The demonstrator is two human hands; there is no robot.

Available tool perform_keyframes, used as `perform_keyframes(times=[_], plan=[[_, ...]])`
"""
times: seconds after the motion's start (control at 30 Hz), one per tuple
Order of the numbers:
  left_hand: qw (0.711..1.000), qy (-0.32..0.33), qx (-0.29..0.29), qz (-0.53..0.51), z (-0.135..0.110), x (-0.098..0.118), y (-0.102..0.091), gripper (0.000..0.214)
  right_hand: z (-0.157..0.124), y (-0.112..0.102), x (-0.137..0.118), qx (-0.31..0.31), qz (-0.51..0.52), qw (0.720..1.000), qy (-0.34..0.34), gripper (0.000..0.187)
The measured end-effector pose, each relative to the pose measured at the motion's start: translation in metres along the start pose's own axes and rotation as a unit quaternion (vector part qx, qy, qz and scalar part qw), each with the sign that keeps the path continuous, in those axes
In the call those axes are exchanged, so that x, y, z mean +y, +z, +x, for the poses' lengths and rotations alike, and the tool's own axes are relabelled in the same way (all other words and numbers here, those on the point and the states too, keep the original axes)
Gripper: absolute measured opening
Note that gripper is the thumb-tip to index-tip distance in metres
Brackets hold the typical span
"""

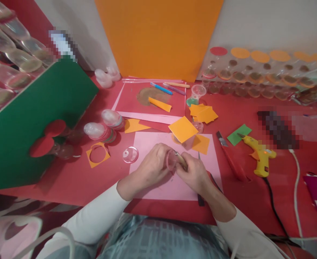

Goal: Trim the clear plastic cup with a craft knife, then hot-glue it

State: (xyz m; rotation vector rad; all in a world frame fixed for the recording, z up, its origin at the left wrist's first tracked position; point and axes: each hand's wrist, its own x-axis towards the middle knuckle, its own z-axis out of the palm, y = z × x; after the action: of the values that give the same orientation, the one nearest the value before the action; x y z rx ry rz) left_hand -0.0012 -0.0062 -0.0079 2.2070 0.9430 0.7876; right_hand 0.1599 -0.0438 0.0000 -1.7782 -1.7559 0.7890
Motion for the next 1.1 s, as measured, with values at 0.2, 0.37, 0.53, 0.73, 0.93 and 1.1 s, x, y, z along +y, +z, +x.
perform_keyframes(times=[0.2, 0.37, 0.53, 0.73, 0.93, 1.1], plan=[[1.000, 0.000, -0.015, -0.019, -0.002, 0.000, -0.001, 0.017, -0.001, -0.002, 0.001, 0.002, 0.007, 1.000, -0.005, 0.022], [0.998, -0.036, -0.027, -0.039, -0.002, -0.001, -0.002, 0.021, -0.001, -0.005, 0.004, -0.013, 0.037, 0.999, 0.007, 0.026], [0.995, -0.094, -0.014, -0.039, 0.002, 0.001, -0.006, 0.024, -0.003, -0.007, 0.004, 0.000, 0.074, 0.997, 0.002, 0.027], [0.988, -0.149, 0.017, -0.047, 0.006, 0.004, -0.013, 0.038, -0.006, -0.006, 0.007, 0.010, 0.073, 0.997, -0.023, 0.021], [0.979, -0.189, 0.043, -0.062, 0.006, 0.004, -0.014, 0.042, -0.008, -0.001, 0.013, 0.032, 0.088, 0.994, -0.062, 0.006], [0.970, -0.221, 0.059, -0.084, 0.005, 0.002, -0.010, 0.045, -0.009, 0.001, 0.014, 0.041, 0.092, 0.991, -0.085, 0.012]])
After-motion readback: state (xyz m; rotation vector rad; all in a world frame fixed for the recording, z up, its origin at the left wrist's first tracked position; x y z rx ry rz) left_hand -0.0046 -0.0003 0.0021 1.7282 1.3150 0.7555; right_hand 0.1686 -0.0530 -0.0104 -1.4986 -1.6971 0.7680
